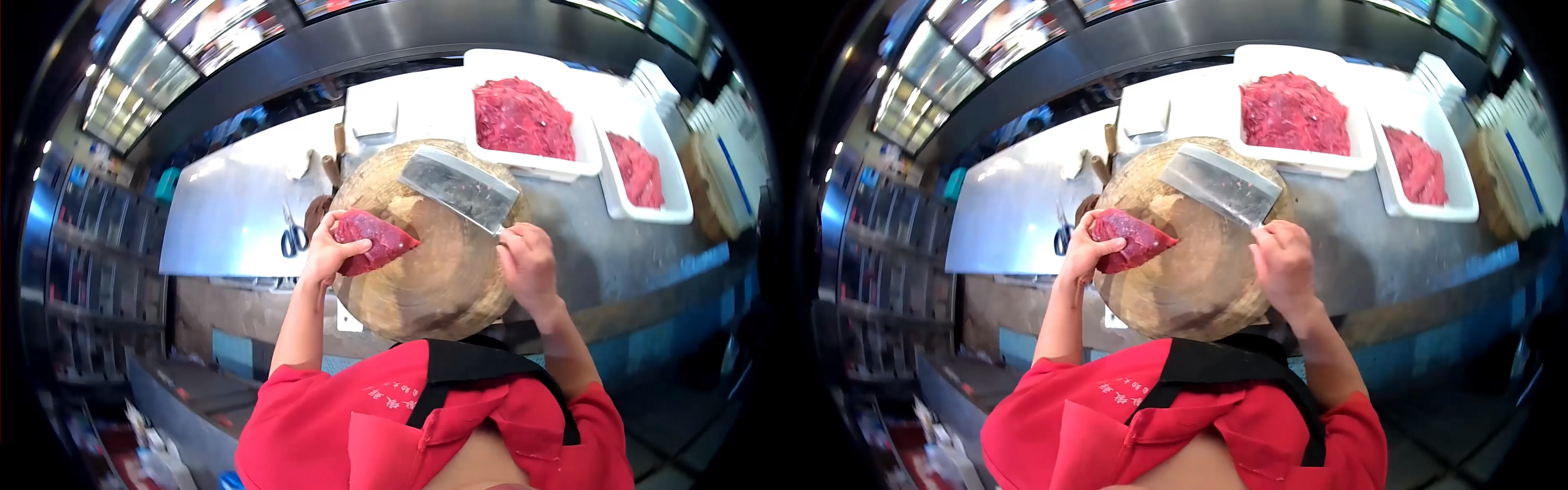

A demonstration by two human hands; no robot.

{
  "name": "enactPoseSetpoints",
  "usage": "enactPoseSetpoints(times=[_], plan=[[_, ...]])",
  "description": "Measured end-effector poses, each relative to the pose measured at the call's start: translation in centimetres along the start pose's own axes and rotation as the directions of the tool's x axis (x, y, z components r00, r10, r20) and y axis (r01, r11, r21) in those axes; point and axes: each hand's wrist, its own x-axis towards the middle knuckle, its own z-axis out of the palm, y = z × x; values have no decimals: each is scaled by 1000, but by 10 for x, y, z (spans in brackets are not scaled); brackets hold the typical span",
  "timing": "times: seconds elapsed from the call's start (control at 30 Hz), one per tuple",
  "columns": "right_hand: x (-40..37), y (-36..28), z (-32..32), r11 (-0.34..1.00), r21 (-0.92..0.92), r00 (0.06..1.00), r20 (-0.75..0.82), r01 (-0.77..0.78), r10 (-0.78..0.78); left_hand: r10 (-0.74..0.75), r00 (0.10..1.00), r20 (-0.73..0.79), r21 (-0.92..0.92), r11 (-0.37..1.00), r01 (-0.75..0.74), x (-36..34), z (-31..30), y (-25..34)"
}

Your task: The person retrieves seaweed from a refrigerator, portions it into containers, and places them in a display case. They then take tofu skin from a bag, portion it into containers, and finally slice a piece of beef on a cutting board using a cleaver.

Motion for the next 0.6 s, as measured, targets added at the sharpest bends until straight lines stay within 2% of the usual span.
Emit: enactPoseSetpoints(times=[0.03,0.1,0.13,0.17,0.2,0.23,0.27,0.33,0.4,0.47,0.5,0.53,0.57,0.6], plan=[[10,1,-6,998,63,996,84,30,-35,-36,999,-25,-50,998,35,-9,5,-1],[18,10,-2,975,207,990,103,77,-100,-67,997,25,-130,989,69,-16,31,0],[20,10,3,949,307,987,113,75,-114,-69,997,24,-105,992,71,-11,39,-13],[23,9,4,945,321,978,168,67,-127,-58,998,-29,89,994,60,-15,49,-12],[22,8,9,937,340,973,178,82,-150,335,934,-127,639,748,-181,-20,53,-21],[23,6,13,905,405,961,172,131,-216,626,751,-208,867,473,-154,-35,55,-21],[22,3,15,867,468,947,167,168,-274,737,615,-280,883,450,-137,-55,54,-17],[15,-14,14,788,584,891,230,195,-391,697,465,-546,777,629,-30,-117,48,-34],[4,-37,10,676,713,847,232,186,-478,497,250,-831,544,819,182,-183,58,-80],[-7,-55,11,573,806,755,283,147,-592,183,158,-970,212,957,195,-249,80,-157],[-14,-64,12,552,827,708,326,107,-626,-74,39,-997,-54,923,381,-282,98,-206],[-21,-71,13,540,839,657,370,69,-657,-316,-111,-942,-327,798,506,-312,124,-252],[-28,-76,15,516,853,597,375,77,-709,-506,-308,-805,-593,676,437,-340,155,-283],[-36,-82,17,498,864,551,381,73,-742,-651,-462,-602,-798,513,317,-366,189,-311]])
